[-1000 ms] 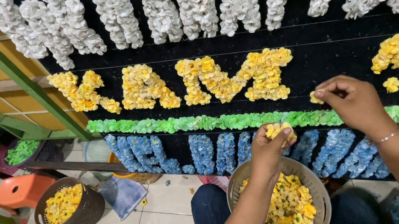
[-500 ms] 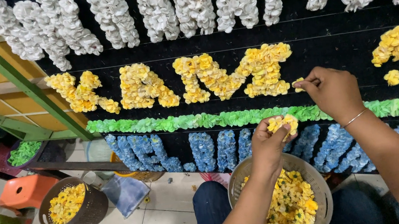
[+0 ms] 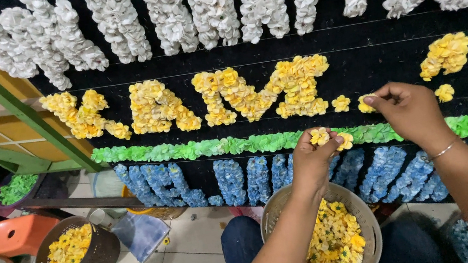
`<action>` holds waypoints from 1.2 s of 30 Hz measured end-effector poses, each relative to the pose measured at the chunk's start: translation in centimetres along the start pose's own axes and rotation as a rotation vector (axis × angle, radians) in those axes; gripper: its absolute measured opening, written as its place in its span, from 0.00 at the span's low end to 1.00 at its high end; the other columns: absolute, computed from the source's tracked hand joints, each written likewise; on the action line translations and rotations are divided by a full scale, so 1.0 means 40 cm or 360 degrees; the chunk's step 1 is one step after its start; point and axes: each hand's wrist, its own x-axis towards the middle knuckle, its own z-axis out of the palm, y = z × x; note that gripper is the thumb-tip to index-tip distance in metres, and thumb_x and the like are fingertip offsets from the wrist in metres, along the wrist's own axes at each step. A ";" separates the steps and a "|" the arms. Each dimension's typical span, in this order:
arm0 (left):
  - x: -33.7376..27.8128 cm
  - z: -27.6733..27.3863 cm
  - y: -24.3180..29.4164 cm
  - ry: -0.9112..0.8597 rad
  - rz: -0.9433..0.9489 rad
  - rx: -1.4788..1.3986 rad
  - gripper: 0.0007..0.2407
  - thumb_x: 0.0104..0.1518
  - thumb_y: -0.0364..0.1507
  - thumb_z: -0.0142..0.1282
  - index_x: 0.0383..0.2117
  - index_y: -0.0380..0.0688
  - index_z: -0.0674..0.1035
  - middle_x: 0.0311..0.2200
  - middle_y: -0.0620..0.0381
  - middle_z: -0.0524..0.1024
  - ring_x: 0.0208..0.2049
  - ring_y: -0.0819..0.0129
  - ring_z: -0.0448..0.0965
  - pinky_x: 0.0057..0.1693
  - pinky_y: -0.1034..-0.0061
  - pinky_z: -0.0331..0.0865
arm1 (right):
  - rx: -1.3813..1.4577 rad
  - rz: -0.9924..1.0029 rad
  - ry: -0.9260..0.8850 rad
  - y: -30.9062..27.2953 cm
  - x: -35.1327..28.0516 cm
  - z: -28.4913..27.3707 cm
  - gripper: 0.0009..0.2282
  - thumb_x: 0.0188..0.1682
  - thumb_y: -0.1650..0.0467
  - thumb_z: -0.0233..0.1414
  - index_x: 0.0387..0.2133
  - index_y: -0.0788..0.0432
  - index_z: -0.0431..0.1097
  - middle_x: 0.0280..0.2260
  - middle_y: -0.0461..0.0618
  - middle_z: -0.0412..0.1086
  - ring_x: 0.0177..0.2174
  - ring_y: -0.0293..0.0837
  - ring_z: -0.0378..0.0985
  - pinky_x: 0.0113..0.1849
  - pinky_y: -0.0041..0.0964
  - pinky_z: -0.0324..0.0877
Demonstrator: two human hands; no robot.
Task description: Pinning small yellow flowers onto a board to form letters for a floral arrangement.
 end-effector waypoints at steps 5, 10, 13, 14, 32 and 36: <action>-0.002 0.002 -0.011 0.0016 0.0090 -0.0051 0.15 0.61 0.13 0.69 0.45 0.49 0.81 0.45 0.55 0.86 0.47 0.66 0.86 0.63 0.68 0.81 | -0.0126 -0.0213 0.0006 0.008 0.048 0.056 0.11 0.62 0.60 0.69 0.38 0.52 0.88 0.28 0.48 0.82 0.30 0.42 0.80 0.34 0.45 0.70; -0.026 0.003 0.016 0.0085 0.0169 0.0004 0.15 0.59 0.13 0.70 0.45 0.48 0.82 0.44 0.56 0.86 0.46 0.68 0.86 0.61 0.69 0.81 | -0.0707 -0.0598 0.0199 0.050 0.059 0.088 0.14 0.63 0.54 0.67 0.38 0.49 0.86 0.36 0.51 0.88 0.31 0.53 0.89 0.26 0.50 0.75; -0.033 0.013 0.049 0.0168 0.0229 0.0079 0.15 0.60 0.13 0.70 0.47 0.49 0.83 0.46 0.54 0.87 0.46 0.68 0.85 0.63 0.69 0.83 | -0.0633 -0.0283 0.0174 -0.036 -0.021 0.046 0.22 0.55 0.46 0.71 0.32 0.50 0.83 0.30 0.45 0.85 0.32 0.47 0.88 0.34 0.49 0.74; -0.031 0.010 0.046 0.0090 0.0265 0.0151 0.15 0.60 0.15 0.72 0.46 0.49 0.83 0.46 0.55 0.86 0.46 0.69 0.85 0.59 0.71 0.81 | -0.0162 -0.0078 -0.0120 -0.060 -0.056 0.039 0.12 0.57 0.58 0.70 0.41 0.53 0.86 0.34 0.48 0.86 0.35 0.44 0.85 0.39 0.44 0.75; -0.033 0.013 0.008 -0.0085 -0.0198 -0.0433 0.07 0.75 0.20 0.56 0.55 0.41 0.80 0.44 0.46 0.81 0.48 0.59 0.84 0.56 0.62 0.83 | -0.0346 -0.0203 0.0004 0.042 0.047 0.041 0.12 0.62 0.57 0.67 0.38 0.50 0.88 0.27 0.47 0.82 0.28 0.46 0.81 0.32 0.48 0.69; -0.033 0.010 0.022 -0.0047 -0.0124 -0.0688 0.06 0.70 0.22 0.55 0.49 0.42 0.80 0.40 0.46 0.80 0.42 0.58 0.81 0.44 0.68 0.74 | -0.0587 -0.0297 0.0117 0.020 0.024 0.024 0.18 0.57 0.50 0.70 0.33 0.50 0.86 0.30 0.45 0.85 0.32 0.45 0.87 0.30 0.45 0.74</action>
